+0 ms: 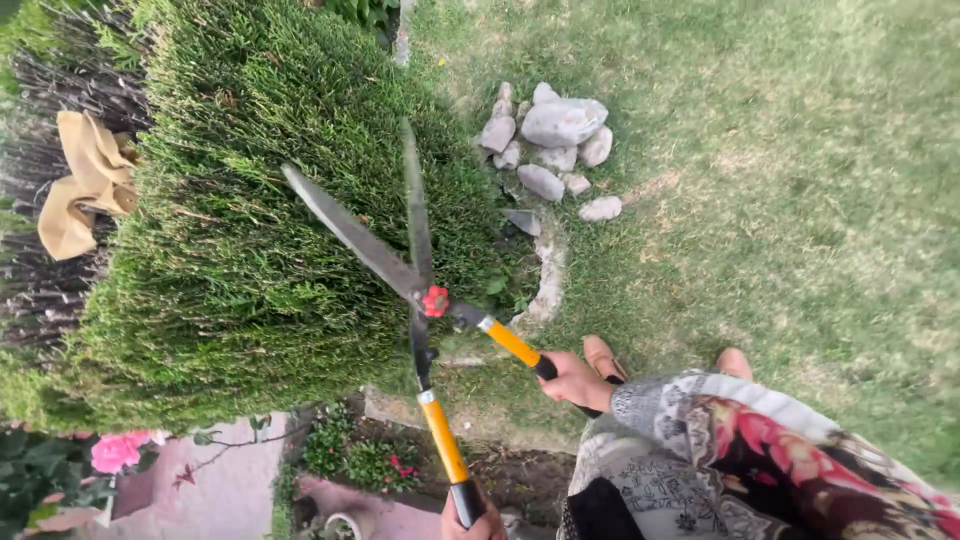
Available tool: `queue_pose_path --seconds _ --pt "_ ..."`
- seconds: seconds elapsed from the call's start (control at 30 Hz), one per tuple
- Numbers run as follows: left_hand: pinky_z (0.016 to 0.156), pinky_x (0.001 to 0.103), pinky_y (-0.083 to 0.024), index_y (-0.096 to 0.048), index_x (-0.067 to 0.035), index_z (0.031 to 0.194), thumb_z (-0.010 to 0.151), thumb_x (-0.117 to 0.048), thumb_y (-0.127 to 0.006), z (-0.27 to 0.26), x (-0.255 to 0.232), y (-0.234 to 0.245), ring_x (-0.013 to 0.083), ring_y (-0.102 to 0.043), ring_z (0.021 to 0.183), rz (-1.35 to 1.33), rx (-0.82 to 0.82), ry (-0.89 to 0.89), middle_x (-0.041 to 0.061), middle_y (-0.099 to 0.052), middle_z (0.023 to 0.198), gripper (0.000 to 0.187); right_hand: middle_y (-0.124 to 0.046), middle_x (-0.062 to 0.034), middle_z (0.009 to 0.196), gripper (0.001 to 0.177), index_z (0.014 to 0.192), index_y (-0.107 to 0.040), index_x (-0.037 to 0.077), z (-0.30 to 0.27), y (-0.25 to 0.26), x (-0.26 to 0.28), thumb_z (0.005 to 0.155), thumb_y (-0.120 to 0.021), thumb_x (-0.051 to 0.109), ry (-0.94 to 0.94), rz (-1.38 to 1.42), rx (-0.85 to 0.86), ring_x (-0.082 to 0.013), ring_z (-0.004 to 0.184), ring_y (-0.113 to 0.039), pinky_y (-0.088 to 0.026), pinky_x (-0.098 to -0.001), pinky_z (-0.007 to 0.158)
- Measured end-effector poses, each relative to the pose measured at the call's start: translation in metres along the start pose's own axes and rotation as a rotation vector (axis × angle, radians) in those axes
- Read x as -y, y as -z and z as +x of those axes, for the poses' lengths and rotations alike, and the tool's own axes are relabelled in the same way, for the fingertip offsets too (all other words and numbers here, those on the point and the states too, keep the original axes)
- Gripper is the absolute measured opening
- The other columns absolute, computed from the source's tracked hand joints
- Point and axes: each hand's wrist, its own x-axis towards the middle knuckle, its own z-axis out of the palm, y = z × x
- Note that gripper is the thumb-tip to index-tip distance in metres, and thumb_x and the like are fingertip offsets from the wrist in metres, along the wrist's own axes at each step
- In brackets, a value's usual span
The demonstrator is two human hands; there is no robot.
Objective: Trim an outdoor bush into a rounded shape using long-handled garden shears.
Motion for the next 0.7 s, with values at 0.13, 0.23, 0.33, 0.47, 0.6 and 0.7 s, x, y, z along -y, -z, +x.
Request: queue_pose_path --seconds 0.13,0.23,0.33,0.47,0.6,0.7 --pt "0.026 0.038 -0.037 -0.041 -0.006 0.095 0.076 0.008 -0.062 0.008 -0.086 -0.2 0.0241 -0.044 0.027 0.032 -0.313 0.343 0.011 -0.046 0.045 0.032 -0.044 0.0057 0.078 0.014 0.079 -0.058 0.002 -0.05 0.052 0.014 0.071 -0.063 -0.009 0.011 -0.203 -0.141 -0.0116 0.049 -0.051 -0.047 -0.0304 0.04" --pt "0.033 0.037 -0.045 -0.044 -0.006 0.099 0.08 0.004 -0.062 0.038 -0.1 -0.263 0.0218 -0.054 0.035 0.254 -0.212 0.344 0.009 -0.055 0.055 0.028 -0.052 -0.0017 0.073 0.015 0.079 -0.051 0.001 -0.061 0.102 -0.019 0.07 -0.058 -0.009 0.106 0.11 -0.003 -0.0124 0.05 -0.047 -0.037 -0.0272 0.042" --pt "0.036 0.035 -0.05 -0.047 -0.006 0.102 0.079 0.002 -0.059 0.069 -0.116 -0.308 0.0195 -0.058 0.039 0.386 -0.116 0.338 0.008 -0.059 0.059 0.027 -0.049 -0.0089 0.056 0.012 0.081 -0.053 0.001 -0.078 0.12 -0.036 0.072 -0.055 -0.006 -0.061 0.216 -0.21 -0.0193 0.041 -0.048 -0.038 -0.0322 0.038" --pt "0.036 0.035 -0.051 -0.051 -0.002 0.1 0.082 0.001 -0.062 0.086 -0.09 -0.338 0.0183 -0.059 0.041 0.46 -0.178 0.262 0.007 -0.059 0.061 0.021 -0.046 -0.0047 0.057 0.018 0.085 -0.052 0.004 -0.101 0.122 -0.02 0.069 -0.05 -0.005 -0.085 0.374 -0.214 -0.0162 0.042 -0.045 -0.038 -0.0317 0.039" --pt "0.036 0.035 -0.048 -0.042 -0.005 0.102 0.087 -0.002 -0.062 0.079 -0.092 -0.336 0.0187 -0.057 0.041 0.274 -0.171 0.33 0.007 -0.057 0.06 0.025 -0.048 -0.0063 0.057 0.015 0.084 -0.053 0.002 -0.097 0.147 -0.018 0.071 -0.052 -0.003 -0.093 0.368 -0.182 -0.0162 0.041 -0.045 -0.037 -0.0327 0.038" --pt "0.035 0.034 -0.047 -0.041 -0.007 0.104 0.087 0.0 -0.061 0.067 -0.117 -0.321 0.0184 -0.055 0.04 0.172 -0.181 0.357 0.007 -0.056 0.062 0.027 -0.049 -0.0063 0.058 0.018 0.086 -0.053 0.003 -0.078 0.156 0.002 0.07 -0.053 -0.004 -0.108 0.262 -0.172 -0.0165 0.041 -0.046 -0.038 -0.0328 0.038"
